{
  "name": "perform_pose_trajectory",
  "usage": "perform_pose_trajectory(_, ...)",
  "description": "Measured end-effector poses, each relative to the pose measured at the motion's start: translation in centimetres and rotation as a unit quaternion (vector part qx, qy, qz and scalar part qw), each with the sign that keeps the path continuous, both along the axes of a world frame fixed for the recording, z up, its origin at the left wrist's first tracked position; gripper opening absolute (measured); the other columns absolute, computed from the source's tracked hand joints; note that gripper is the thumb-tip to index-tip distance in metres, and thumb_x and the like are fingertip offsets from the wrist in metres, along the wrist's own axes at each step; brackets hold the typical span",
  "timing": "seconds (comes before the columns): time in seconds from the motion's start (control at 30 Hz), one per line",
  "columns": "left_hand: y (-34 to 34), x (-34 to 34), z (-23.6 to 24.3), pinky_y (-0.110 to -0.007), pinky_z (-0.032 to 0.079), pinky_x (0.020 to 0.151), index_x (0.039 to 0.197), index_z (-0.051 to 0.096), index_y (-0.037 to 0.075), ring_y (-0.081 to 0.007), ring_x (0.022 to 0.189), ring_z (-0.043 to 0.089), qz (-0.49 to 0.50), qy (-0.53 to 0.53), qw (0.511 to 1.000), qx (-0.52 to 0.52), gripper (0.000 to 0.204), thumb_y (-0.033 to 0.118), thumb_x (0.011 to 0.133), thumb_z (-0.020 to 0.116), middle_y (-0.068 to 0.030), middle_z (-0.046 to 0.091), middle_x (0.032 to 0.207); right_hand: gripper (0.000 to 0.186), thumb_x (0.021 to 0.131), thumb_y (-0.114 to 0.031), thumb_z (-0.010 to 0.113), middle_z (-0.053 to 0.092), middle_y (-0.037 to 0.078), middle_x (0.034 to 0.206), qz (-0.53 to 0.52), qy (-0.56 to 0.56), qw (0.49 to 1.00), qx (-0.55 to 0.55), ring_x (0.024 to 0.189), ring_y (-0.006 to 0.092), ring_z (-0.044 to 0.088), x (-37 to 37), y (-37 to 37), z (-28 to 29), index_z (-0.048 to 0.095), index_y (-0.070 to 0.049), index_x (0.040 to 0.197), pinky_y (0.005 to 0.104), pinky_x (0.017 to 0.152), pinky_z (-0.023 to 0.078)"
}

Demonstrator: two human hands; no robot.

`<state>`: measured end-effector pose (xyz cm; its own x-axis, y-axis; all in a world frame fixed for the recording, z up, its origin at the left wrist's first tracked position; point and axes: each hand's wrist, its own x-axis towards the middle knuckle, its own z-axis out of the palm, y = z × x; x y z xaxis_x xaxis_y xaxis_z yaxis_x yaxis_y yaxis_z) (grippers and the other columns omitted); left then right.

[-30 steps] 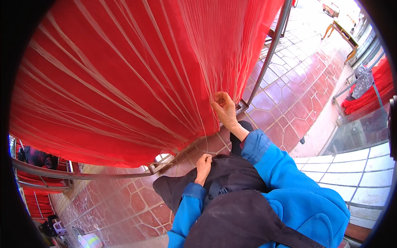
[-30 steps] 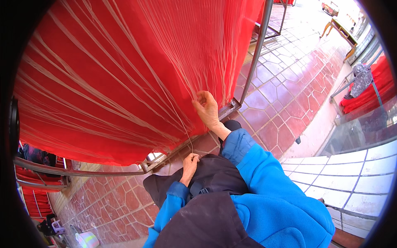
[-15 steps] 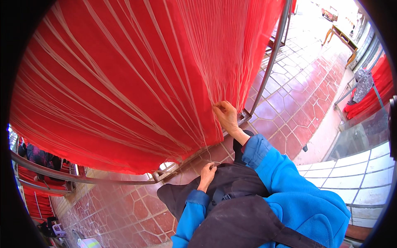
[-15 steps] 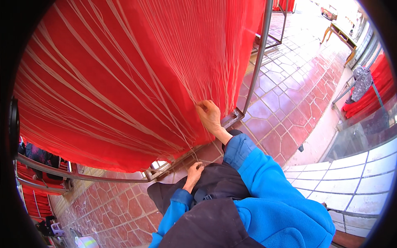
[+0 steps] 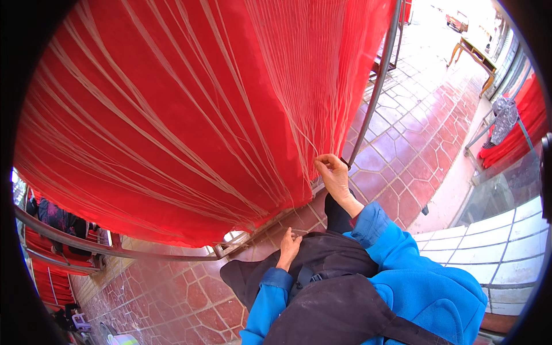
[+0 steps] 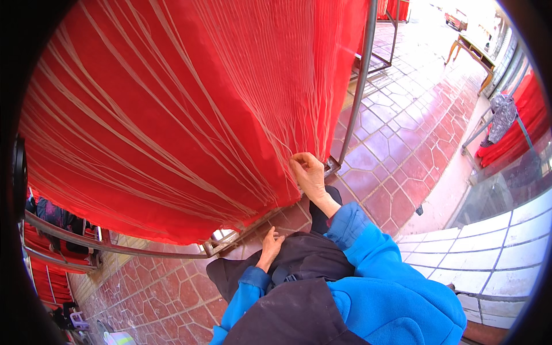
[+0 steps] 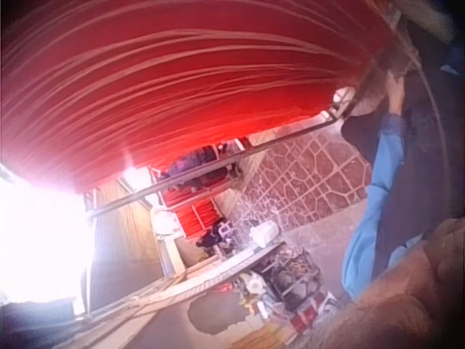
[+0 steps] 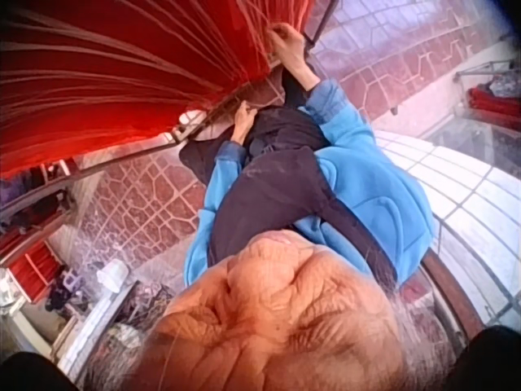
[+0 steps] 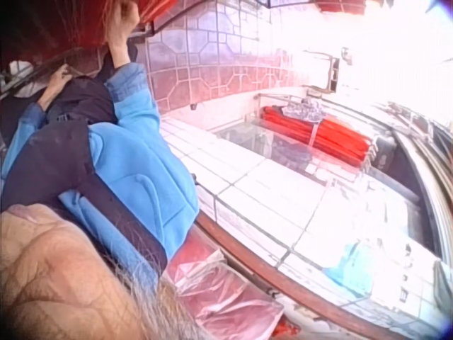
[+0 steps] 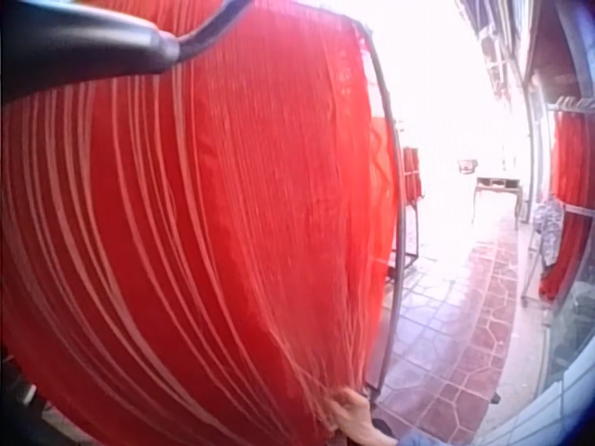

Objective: The person sits on the floor and repeatedly ties knots in a large red fishing net stretched across a metal frame. They pull individual strands through the mesh and secure them by hand to repair or reinforce the net.

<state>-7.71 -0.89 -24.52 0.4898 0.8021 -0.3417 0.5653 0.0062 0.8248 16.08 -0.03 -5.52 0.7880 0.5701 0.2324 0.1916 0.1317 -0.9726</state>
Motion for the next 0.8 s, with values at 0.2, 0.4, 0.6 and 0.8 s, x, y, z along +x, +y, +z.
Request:
perform_pose_trajectory(0.2,2.8,3.4,8.5,-0.027,0.044,0.088,0.128,0.051,-0.002,-0.0143,0.100,0.057,0.113,-0.169,0.974,-0.104,0.042,0.023,0.094,0.057,-0.0101,0.062,0.109,0.006,0.080,-0.003,0.066,0.065,0.005,0.073,0.079,-0.085,0.993,-0.016,0.064,0.0078,0.058,-2.2,-2.9,1.7,0.064,0.000,0.085,0.0237,0.059,0.047)
perform_pose_trajectory(0.4,1.9,7.4,25.2,-0.029,0.041,0.098,0.131,0.046,-0.004,-0.0154,0.110,0.055,-0.018,-0.488,0.869,-0.081,0.040,0.013,0.095,0.054,-0.0109,0.061,0.116,0.009,0.083,-0.006,0.065,0.065,0.005,0.077,0.207,0.007,0.978,-0.033,0.074,0.0097,0.059,-5.0,-4.4,3.1,0.064,0.000,0.090,0.0259,0.065,0.048)
perform_pose_trajectory(0.6,-0.1,6.5,30.0,-0.024,0.047,0.082,0.113,0.062,-0.004,-0.0109,0.088,0.059,0.024,-0.435,0.900,0.026,0.023,0.003,0.092,0.055,-0.0058,0.064,0.093,0.037,0.087,-0.015,0.066,0.062,0.005,0.106,0.451,0.133,0.882,0.004,0.095,0.0094,0.056,-2.2,-5.0,6.1,0.056,-0.002,0.120,0.0263,0.086,0.047)
perform_pose_trajectory(0.8,-0.7,5.3,30.0,-0.021,0.047,0.072,0.109,0.065,-0.002,-0.0091,0.081,0.058,0.032,-0.437,0.894,0.095,0.019,0.002,0.092,0.056,-0.0037,0.063,0.086,0.053,0.087,-0.004,0.057,0.055,0.017,0.128,0.545,0.145,0.826,-0.010,0.119,0.0259,0.054,1.3,-3.8,12.4,0.041,0.000,0.137,0.0385,0.102,0.042)
